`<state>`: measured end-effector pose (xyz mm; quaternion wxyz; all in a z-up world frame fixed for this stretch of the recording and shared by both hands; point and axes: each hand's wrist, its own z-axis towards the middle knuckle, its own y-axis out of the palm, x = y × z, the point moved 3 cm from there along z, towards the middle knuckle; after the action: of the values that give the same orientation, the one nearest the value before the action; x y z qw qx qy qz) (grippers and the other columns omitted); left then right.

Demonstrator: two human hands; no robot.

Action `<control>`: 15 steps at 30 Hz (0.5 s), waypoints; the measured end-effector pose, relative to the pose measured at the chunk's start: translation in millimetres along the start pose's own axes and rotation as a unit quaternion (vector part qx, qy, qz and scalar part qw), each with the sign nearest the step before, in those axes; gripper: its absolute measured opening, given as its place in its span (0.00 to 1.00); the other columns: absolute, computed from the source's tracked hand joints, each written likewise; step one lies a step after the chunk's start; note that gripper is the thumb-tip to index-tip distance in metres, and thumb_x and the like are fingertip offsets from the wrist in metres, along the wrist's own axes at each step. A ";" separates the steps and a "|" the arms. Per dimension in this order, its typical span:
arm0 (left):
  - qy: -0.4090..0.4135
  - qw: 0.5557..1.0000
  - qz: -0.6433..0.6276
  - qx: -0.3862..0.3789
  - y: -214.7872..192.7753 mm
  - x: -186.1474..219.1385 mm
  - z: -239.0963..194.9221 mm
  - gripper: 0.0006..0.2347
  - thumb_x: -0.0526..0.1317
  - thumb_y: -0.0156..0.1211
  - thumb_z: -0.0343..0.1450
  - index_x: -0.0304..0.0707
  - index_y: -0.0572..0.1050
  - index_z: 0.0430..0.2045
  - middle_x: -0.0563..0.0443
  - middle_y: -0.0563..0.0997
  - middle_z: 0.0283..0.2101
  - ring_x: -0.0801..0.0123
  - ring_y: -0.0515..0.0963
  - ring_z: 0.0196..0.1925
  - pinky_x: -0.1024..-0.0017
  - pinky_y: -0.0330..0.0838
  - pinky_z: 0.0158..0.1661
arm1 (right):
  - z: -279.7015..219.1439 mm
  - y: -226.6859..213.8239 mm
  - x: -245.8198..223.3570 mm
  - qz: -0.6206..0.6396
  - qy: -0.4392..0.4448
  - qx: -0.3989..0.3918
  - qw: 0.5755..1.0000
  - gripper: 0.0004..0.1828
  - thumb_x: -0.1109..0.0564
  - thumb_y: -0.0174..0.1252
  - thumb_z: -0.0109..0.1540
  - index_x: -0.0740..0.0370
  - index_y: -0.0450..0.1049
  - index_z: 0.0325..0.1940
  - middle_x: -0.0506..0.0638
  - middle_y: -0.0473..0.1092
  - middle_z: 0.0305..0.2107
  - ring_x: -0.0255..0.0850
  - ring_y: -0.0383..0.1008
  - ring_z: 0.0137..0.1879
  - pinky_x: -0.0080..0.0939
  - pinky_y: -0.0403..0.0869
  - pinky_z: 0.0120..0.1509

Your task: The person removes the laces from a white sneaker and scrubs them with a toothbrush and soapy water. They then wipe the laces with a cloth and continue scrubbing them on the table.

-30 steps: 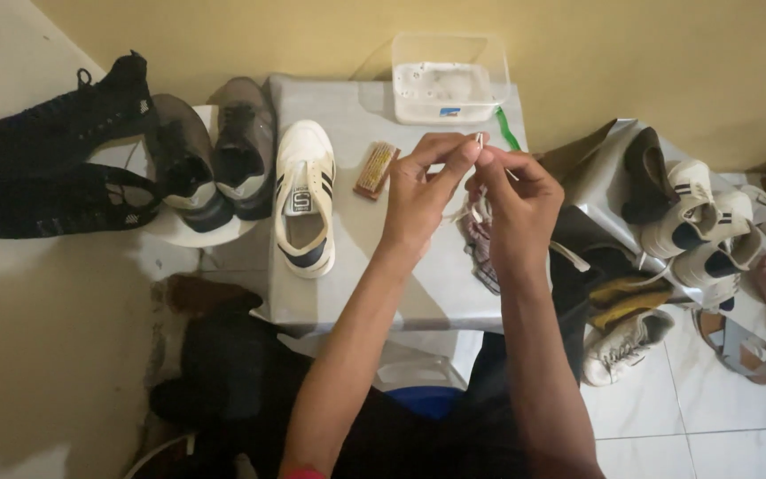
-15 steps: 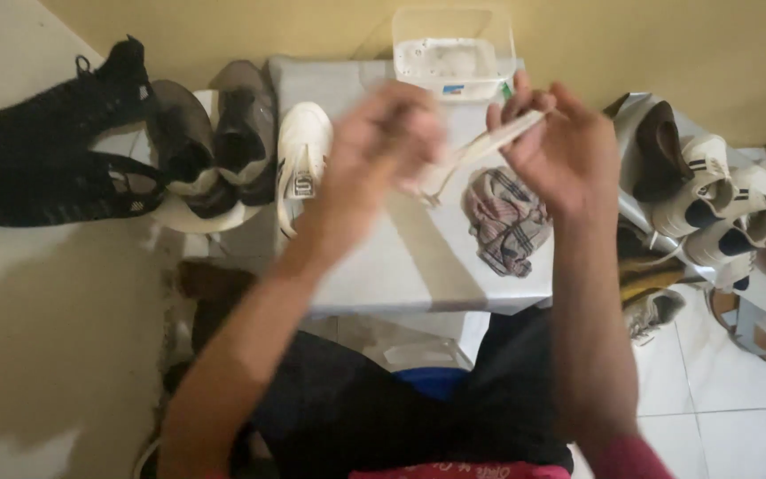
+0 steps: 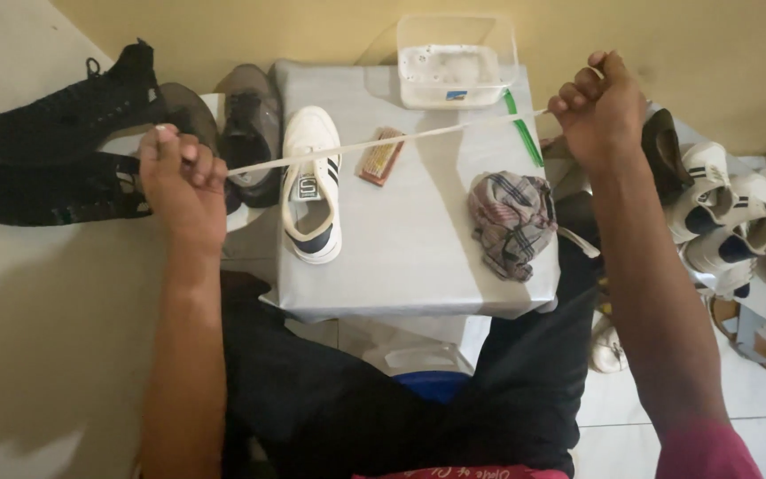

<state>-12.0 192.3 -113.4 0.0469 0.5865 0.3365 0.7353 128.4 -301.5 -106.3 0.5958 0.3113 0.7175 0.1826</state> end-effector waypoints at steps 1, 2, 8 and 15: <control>0.009 0.999 -0.030 0.011 -1.4 -1.6 1.6 0.05 0.42 0.53 0.79 0.46 0.68 0.36 0.58 0.68 0.26 0.77 0.61 0.22 0.77 0.57 0.26 | -14.9 11.8 -3.5 -0.069 -0.020 0.022 0.997 0.09 0.54 0.51 0.68 0.54 0.68 0.33 0.42 0.50 0.20 0.35 0.49 0.27 0.40 0.55 0.35; 0.018 0.998 -0.060 0.021 -2.8 -2.8 3.2 0.04 0.40 0.51 0.80 0.44 0.69 0.37 0.57 0.69 0.25 0.77 0.62 0.21 0.77 0.56 0.24 | -30.3 24.1 -7.2 -0.137 -0.040 0.043 0.989 0.07 0.55 0.57 0.63 0.53 0.68 0.31 0.41 0.52 0.19 0.33 0.50 0.27 0.39 0.54 0.33; -0.103 0.987 -0.083 -0.090 121.3 -76.8 -40.6 0.05 0.47 0.51 0.78 0.59 0.71 0.31 0.74 0.63 0.20 0.93 0.60 0.18 0.93 0.55 0.20 | -75.5 54.7 22.0 -0.341 -0.031 -0.140 0.929 0.12 0.48 0.39 0.61 0.53 0.60 0.27 0.41 0.44 0.20 0.31 0.44 0.21 0.28 0.47 0.23; -0.112 0.967 -0.032 -0.226 213.4 -97.1 -104.0 0.19 0.52 0.51 0.79 0.37 0.76 0.56 0.67 0.61 0.22 0.88 0.64 0.21 0.86 0.62 0.21 | -147.0 99.5 17.6 -0.729 -0.180 -0.280 0.598 0.30 0.47 0.43 0.69 0.72 0.68 0.20 0.72 0.69 0.17 0.75 0.73 0.31 0.65 0.68 0.30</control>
<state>-5.6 -62.6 -85.6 0.2392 0.6282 0.1732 0.7199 7.0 -200.2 -23.6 0.7057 -0.4713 0.4974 -0.1804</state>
